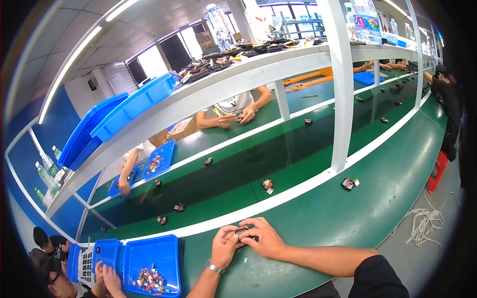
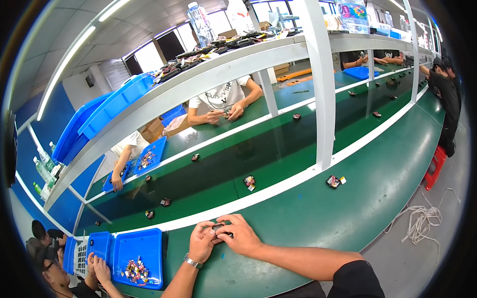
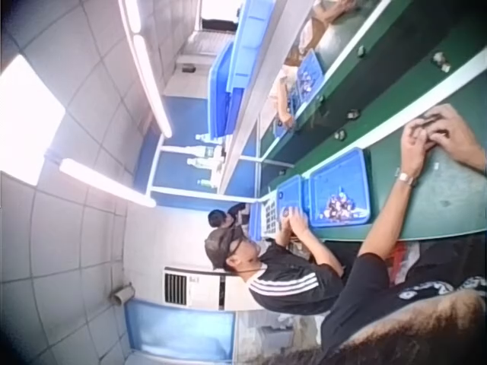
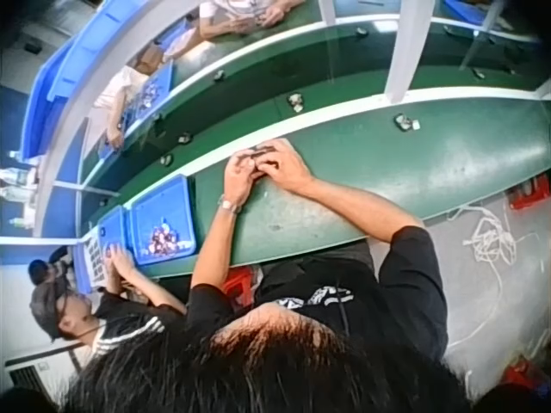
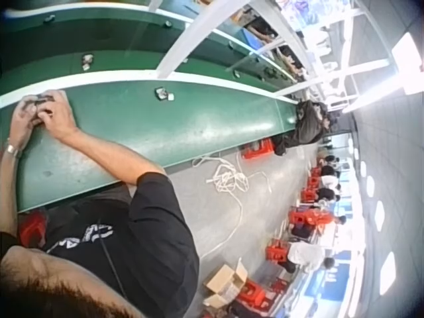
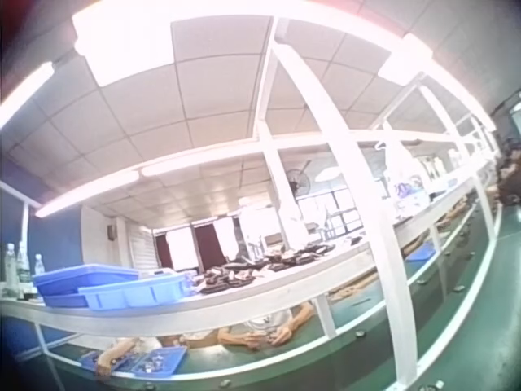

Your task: Assemble small electronic or mechanical components on a factory production line.

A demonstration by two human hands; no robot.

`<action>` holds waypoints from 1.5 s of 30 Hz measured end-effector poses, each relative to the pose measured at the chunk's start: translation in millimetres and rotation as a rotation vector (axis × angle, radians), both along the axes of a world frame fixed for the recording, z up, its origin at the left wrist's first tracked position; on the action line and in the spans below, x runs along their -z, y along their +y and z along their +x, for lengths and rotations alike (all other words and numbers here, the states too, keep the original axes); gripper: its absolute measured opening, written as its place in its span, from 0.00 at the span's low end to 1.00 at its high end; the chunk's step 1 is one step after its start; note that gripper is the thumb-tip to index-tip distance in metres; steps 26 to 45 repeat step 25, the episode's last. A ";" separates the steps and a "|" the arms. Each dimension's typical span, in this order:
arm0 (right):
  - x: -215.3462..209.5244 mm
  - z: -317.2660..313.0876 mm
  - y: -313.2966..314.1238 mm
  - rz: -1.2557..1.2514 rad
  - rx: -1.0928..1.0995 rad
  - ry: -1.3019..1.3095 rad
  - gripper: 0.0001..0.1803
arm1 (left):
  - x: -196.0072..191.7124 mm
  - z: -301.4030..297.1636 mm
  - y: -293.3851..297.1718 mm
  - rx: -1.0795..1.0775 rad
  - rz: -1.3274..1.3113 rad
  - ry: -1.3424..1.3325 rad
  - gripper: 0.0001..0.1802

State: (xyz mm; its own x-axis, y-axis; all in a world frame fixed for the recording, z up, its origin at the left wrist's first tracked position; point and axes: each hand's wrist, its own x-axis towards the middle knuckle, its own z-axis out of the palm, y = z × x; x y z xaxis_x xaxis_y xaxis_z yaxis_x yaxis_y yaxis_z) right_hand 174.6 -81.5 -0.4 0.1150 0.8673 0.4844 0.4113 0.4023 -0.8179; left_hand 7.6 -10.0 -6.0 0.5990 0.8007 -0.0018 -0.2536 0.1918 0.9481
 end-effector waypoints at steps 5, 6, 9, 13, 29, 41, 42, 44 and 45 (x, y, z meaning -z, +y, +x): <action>-0.7 1.4 -0.8 -0.032 0.023 0.010 0.06 | -0.9 -0.6 -1.0 0.026 -0.008 -0.030 0.12; -1.1 1.1 -1.1 -0.021 0.034 0.004 0.06 | 0.0 -1.1 -0.6 0.044 -0.015 -0.054 0.12; 0.1 -0.7 -2.1 -0.008 0.055 -0.019 0.06 | -0.5 -1.1 -1.2 0.061 -0.015 -0.055 0.13; 0.5 -1.6 -2.5 -0.018 0.043 0.000 0.07 | 0.0 -1.1 -0.7 0.064 -0.006 -0.046 0.13; 0.4 -2.6 -5.0 -0.017 0.067 -0.021 0.09 | 5.5 -3.7 2.5 0.095 0.003 -0.052 0.13; 0.4 -2.6 -5.0 -0.017 0.067 -0.021 0.09 | 5.5 -3.7 2.5 0.095 0.003 -0.052 0.13; 0.4 -2.6 -5.0 -0.017 0.067 -0.021 0.09 | 5.5 -3.7 2.5 0.095 0.003 -0.052 0.13; 0.4 -2.6 -5.0 -0.017 0.067 -0.021 0.09 | 5.5 -3.7 2.5 0.095 0.003 -0.052 0.13; 0.4 -2.6 -5.0 -0.017 0.067 -0.021 0.09 | 5.5 -3.7 2.5 0.095 0.003 -0.052 0.13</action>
